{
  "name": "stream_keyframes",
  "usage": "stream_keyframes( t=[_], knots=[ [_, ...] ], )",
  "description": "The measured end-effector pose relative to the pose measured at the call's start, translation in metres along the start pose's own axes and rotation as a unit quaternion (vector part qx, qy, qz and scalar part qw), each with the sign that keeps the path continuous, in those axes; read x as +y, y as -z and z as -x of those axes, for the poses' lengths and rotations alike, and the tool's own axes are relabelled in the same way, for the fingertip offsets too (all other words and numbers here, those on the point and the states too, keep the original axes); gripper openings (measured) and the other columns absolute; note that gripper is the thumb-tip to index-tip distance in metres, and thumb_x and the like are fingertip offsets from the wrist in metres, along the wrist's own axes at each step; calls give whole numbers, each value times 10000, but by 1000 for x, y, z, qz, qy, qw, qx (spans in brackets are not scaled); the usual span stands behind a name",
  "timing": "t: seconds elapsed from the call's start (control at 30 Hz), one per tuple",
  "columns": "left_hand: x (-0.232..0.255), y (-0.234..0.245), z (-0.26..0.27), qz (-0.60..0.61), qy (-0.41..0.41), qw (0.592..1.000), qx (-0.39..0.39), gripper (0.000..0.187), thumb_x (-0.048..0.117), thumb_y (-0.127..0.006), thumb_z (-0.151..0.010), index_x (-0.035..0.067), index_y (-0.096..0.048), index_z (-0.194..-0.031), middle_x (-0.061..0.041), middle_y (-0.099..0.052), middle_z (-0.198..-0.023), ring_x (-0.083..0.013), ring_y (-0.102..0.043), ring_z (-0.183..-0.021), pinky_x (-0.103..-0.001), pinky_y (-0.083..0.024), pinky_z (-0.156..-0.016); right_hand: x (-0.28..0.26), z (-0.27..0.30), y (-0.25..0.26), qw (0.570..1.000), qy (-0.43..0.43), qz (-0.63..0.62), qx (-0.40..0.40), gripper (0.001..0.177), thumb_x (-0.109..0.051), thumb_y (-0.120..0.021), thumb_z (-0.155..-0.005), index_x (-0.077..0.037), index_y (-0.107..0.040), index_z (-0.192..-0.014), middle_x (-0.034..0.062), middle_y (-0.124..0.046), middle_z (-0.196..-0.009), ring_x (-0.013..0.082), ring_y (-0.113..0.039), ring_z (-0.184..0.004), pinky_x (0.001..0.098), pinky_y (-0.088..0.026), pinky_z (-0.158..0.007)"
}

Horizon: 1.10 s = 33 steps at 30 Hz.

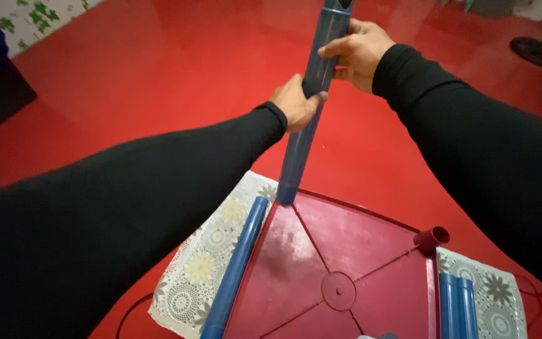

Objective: The person assembles a table by inserting blue plastic sleeves into the legs of an upside-down red table. They repeatedly slide sleeves onto each leg, adjust fit, and place sleeves on the table surface between steps.

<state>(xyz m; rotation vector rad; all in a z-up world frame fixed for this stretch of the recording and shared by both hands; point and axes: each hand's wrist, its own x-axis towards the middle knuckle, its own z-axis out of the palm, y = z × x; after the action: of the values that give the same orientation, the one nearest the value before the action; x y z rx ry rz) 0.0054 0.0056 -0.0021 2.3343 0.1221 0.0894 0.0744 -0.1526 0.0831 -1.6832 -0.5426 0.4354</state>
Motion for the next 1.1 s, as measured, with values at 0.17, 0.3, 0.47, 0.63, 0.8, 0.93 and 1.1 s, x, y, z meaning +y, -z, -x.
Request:
stream_keyframes(
  t=[0.17, 0.3, 0.47, 0.63, 0.8, 0.93, 1.1],
  knots=[
    [-22, -8, 25, 54, -27, 998, 19, 678, 500, -703, -824, 20, -536, -1273, -216, -723, -1130, -334, -723, -1066, -423, -566, -915, 25, -12, -3, 990, -71, -114, 33, 177, -73, -714, -917, -108, -608, -1055, 43, -668, -923, 228, -690, -899, 463, -588, -749],
    [-38, -10, 69, -19, -19, 1000, 6, 713, 375, -825, -743, 3, -536, -1278, -226, -703, -1130, -350, -696, -1065, -431, -553, -916, 72, -5, -18, 981, -116, -154, 28, 146, -154, -723, -909, -64, -653, -1000, 80, -699, -940, 199, -727, -864, 433, -622, -721],
    [-38, -10, 123, 2, 70, 996, -49, 629, 365, -814, -792, -30, -577, -1221, -215, -724, -1101, -312, -730, -1019, -404, -567, -921, 115, 21, -64, 962, -187, -175, 98, 392, -205, -770, -887, -5, -606, -1181, 117, -715, -1050, 228, -713, -876, 377, -607, -716],
    [-35, -3, 150, 76, 129, 985, -85, 631, 342, -787, -781, -23, -570, -1247, -213, -771, -1042, -297, -781, -951, -384, -609, -877, 108, 50, -96, 953, -234, -168, 92, 443, -227, -754, -889, -3, -579, -1229, 109, -712, -1114, 215, -721, -888, 371, -611, -726],
    [-52, -6, 146, 39, 112, 991, -56, 585, 361, -808, -773, -22, -640, -1182, -214, -747, -1041, -313, -750, -970, -398, -592, -869, 98, 79, -124, 935, -315, -154, 54, 377, -214, -740, -904, 7, -587, -1169, 52, -568, -892, 179, -607, -703, 445, -604, -688],
    [-84, 0, 143, -6, 111, 993, -28, 576, 357, -766, -793, -33, -634, -1197, -251, -743, -1066, -349, -738, -1006, -415, -586, -878, 101, 92, -150, 928, -334, -162, -38, 332, -255, -743, -923, -10, -598, -1093, 45, -502, -764, 159, -492, -571, 390, -545, -616],
    [-116, 9, 169, 3, 134, 991, -10, 687, 435, -768, -770, -28, -597, -1247, -227, -728, -1093, -322, -733, -1017, -403, -581, -888, 112, 91, -189, 927, -356, -116, -23, 345, -287, -701, -936, 8, -632, -1102, 97, -630, -835, 201, -619, -654, 437, -620, -727]
  ],
)
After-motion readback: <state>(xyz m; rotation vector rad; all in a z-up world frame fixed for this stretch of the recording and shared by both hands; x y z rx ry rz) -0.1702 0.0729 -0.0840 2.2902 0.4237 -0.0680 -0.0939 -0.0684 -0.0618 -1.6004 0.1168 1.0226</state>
